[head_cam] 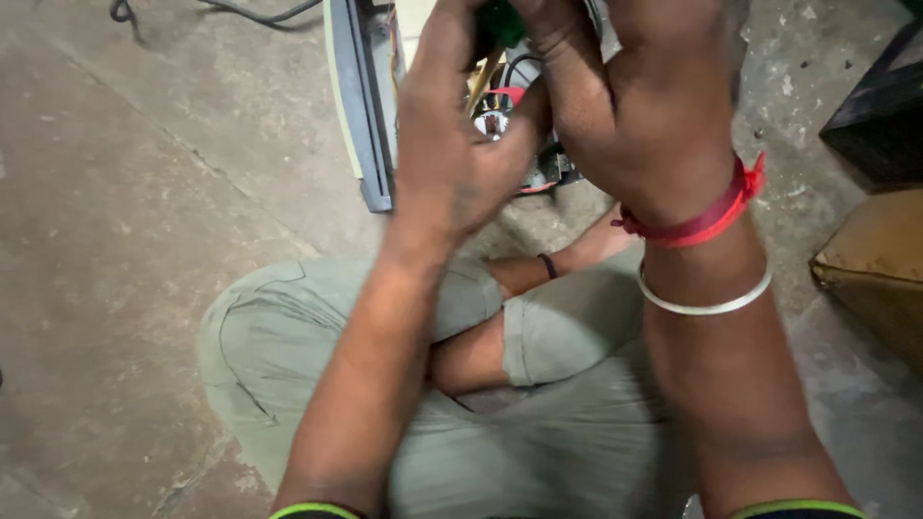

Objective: The person works on the internal components of an electronic device using a screwdriver, manipulating wires and tightening screws.

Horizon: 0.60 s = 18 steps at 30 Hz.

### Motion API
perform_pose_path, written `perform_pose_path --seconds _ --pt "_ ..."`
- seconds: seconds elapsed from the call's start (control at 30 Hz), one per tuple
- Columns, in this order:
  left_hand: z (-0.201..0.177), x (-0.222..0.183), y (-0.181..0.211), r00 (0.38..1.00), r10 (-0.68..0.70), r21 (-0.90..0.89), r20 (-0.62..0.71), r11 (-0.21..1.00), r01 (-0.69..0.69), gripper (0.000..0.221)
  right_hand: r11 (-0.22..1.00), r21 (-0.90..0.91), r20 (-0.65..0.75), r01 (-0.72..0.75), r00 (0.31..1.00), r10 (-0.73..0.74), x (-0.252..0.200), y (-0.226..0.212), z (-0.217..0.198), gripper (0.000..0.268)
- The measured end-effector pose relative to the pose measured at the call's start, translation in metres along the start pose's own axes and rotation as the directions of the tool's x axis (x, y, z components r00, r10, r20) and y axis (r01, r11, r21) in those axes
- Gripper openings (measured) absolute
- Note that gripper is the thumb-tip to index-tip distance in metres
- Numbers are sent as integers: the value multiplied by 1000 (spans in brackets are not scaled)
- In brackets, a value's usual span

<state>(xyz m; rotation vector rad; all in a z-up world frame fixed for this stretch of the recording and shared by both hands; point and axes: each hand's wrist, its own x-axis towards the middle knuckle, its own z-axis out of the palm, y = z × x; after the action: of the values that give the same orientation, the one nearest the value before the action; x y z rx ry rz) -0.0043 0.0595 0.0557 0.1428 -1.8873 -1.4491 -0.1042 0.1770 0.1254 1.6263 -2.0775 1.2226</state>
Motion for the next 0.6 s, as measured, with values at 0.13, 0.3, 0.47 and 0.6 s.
perform_pose_path --seconds 0.13,0.3,0.47,0.6 --pt "32 -2 4 979 82 183 -188 982 -48 47 987 130 93 -100 992 88 3 -2 4 10" --pt "17 15 -29 983 -110 49 -148 992 118 44 993 119 85 0 996 -10 3 -12 14 10" --pt "-7 34 -44 973 -229 -42 -25 973 228 41 991 111 36 -72 997 69 12 -10 16 7" --pt "-1 17 -29 984 -172 -27 -49 985 171 39 977 211 58 -23 998 11 13 -10 14 14"
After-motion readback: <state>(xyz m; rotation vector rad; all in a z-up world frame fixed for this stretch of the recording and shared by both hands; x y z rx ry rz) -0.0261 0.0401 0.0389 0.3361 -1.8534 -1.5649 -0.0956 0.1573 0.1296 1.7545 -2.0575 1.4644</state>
